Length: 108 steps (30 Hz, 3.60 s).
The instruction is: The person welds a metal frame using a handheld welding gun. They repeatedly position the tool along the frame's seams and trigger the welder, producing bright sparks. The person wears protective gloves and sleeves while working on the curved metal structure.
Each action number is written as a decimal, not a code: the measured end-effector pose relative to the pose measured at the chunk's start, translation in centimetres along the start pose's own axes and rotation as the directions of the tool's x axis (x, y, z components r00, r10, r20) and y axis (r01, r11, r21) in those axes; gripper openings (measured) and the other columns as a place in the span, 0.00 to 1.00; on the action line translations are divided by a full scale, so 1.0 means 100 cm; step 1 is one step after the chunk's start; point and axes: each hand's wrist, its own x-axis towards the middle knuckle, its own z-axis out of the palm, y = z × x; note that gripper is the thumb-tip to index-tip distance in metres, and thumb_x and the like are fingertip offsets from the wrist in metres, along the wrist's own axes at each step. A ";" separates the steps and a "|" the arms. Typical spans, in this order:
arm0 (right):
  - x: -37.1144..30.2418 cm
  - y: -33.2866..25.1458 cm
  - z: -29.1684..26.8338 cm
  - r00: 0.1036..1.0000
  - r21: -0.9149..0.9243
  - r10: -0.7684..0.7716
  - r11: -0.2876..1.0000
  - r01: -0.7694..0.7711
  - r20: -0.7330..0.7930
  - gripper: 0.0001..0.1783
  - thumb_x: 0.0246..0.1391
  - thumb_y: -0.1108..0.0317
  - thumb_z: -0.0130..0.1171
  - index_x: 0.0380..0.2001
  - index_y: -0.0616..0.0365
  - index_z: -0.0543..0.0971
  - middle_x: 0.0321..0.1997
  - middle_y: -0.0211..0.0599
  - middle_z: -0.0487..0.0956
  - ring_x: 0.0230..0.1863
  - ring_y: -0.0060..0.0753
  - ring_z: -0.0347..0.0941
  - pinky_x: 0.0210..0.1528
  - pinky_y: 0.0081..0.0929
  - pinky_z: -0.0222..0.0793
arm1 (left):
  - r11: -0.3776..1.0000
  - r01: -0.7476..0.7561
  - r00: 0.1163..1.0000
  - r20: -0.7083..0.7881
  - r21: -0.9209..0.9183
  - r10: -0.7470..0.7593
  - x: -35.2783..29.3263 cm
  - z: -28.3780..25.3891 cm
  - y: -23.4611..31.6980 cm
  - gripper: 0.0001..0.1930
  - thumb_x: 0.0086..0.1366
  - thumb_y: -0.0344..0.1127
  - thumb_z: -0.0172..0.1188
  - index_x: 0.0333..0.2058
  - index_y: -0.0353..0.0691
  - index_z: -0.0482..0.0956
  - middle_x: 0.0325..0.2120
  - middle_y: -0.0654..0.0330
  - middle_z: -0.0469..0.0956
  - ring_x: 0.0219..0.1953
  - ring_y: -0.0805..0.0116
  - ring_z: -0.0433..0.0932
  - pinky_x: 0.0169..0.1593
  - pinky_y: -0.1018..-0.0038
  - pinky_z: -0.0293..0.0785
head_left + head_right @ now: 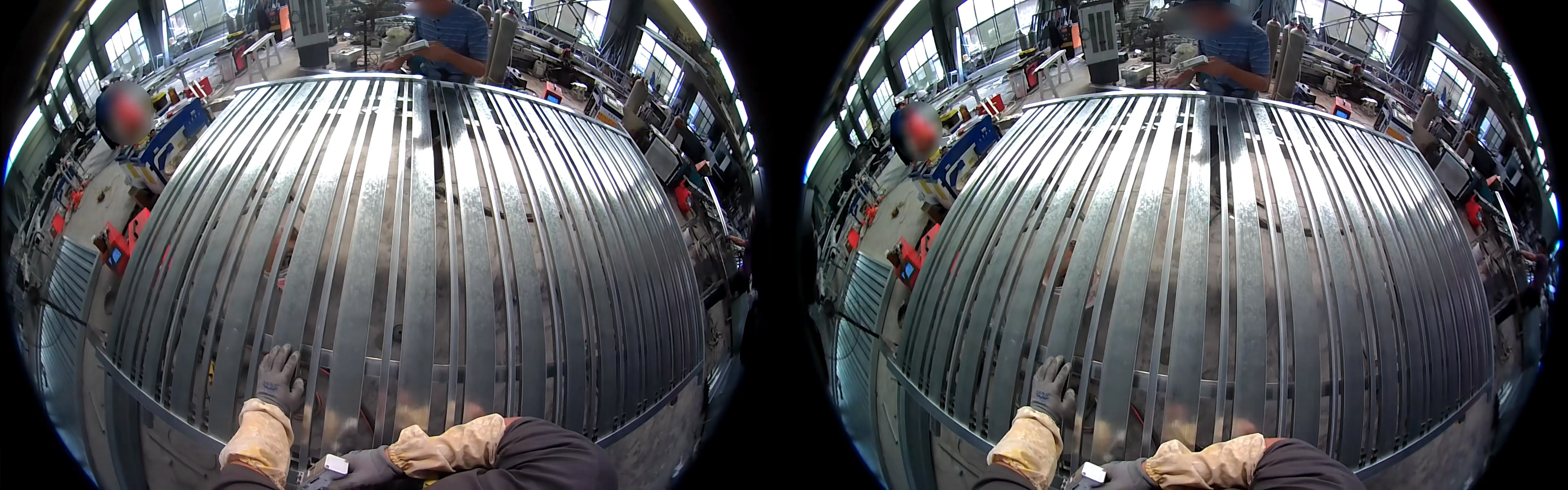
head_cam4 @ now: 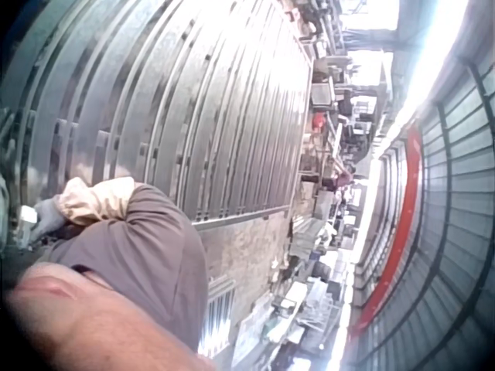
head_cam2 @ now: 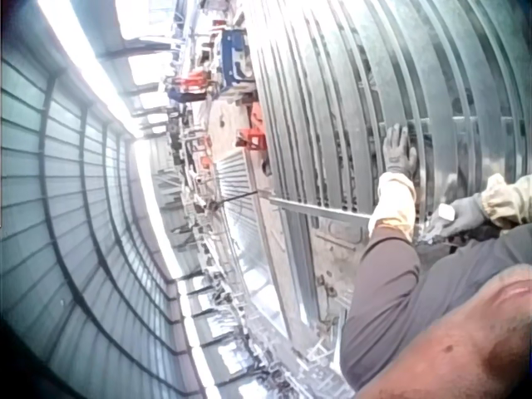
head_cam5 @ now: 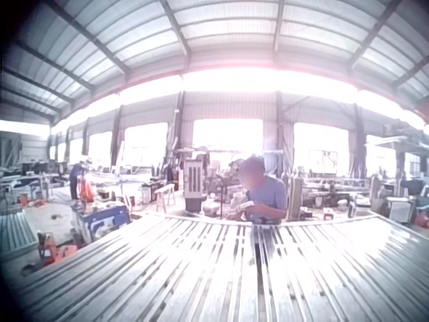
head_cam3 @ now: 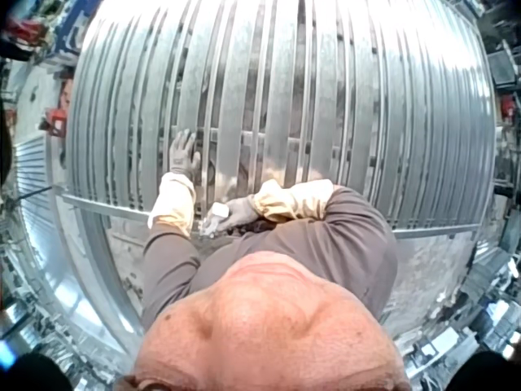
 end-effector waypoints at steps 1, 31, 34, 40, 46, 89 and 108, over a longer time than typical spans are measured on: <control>0.000 0.002 -0.001 1.000 -0.006 0.002 1.000 -0.003 -0.003 0.23 0.62 0.69 0.61 0.58 0.62 0.73 0.57 0.40 0.78 0.60 0.31 0.72 0.65 0.32 0.66 | 1.000 -0.002 1.000 -0.010 -0.003 0.002 0.000 0.001 -0.001 0.35 0.47 0.39 0.60 0.59 0.40 0.73 0.64 0.47 0.65 0.67 0.42 0.60 0.69 0.49 0.55; -0.017 -0.097 -0.005 0.896 -0.082 0.444 0.892 -0.444 -0.012 0.25 0.61 0.47 0.59 0.49 0.56 0.77 0.35 0.30 0.80 0.32 0.20 0.73 0.33 0.23 0.71 | 1.000 0.016 0.999 0.047 0.021 -0.017 0.003 -0.002 0.000 0.35 0.50 0.41 0.61 0.60 0.43 0.71 0.64 0.49 0.65 0.68 0.45 0.59 0.69 0.50 0.54; -0.016 -0.083 -0.003 0.938 -0.096 0.346 0.933 -0.348 -0.036 0.25 0.61 0.48 0.60 0.51 0.57 0.77 0.37 0.32 0.81 0.34 0.21 0.74 0.36 0.23 0.72 | 1.000 0.018 0.999 0.045 0.014 -0.019 0.001 -0.001 -0.001 0.35 0.50 0.41 0.61 0.60 0.43 0.71 0.64 0.49 0.64 0.68 0.45 0.59 0.70 0.50 0.53; 0.005 -0.003 -0.006 0.998 0.019 -0.053 0.998 0.052 0.032 0.23 0.62 0.69 0.61 0.58 0.63 0.72 0.59 0.41 0.78 0.62 0.31 0.71 0.66 0.32 0.65 | 1.000 0.008 1.000 0.027 -0.006 -0.007 0.003 0.001 -0.002 0.35 0.49 0.39 0.61 0.59 0.41 0.72 0.64 0.48 0.65 0.68 0.43 0.59 0.69 0.50 0.54; 0.000 -0.014 -0.002 1.000 0.082 0.023 0.996 -0.024 0.014 0.23 0.63 0.66 0.61 0.58 0.63 0.73 0.57 0.40 0.78 0.58 0.29 0.72 0.63 0.31 0.67 | 1.000 0.009 1.000 0.022 -0.009 -0.009 0.003 0.000 -0.002 0.34 0.49 0.40 0.60 0.59 0.41 0.72 0.64 0.47 0.64 0.68 0.43 0.59 0.70 0.50 0.54; 0.041 -0.080 -0.039 0.913 -0.009 0.178 0.981 -0.195 -0.366 0.19 0.58 0.54 0.63 0.45 0.57 0.81 0.29 0.28 0.81 0.22 0.17 0.74 0.26 0.20 0.73 | 0.874 -0.486 0.874 -0.011 -0.022 0.486 0.030 -0.012 -0.011 0.38 0.54 0.39 0.63 0.65 0.38 0.65 0.62 0.34 0.60 0.64 0.33 0.59 0.67 0.48 0.58; 0.047 -0.096 -0.039 0.869 0.106 0.378 0.926 -0.363 -0.321 0.19 0.61 0.62 0.63 0.49 0.64 0.78 0.40 0.25 0.79 0.42 0.15 0.72 0.44 0.20 0.69 | 0.864 -0.501 0.865 -0.001 -0.048 0.502 0.025 -0.001 -0.027 0.36 0.60 0.46 0.63 0.67 0.53 0.64 0.64 0.35 0.58 0.66 0.31 0.55 0.69 0.44 0.50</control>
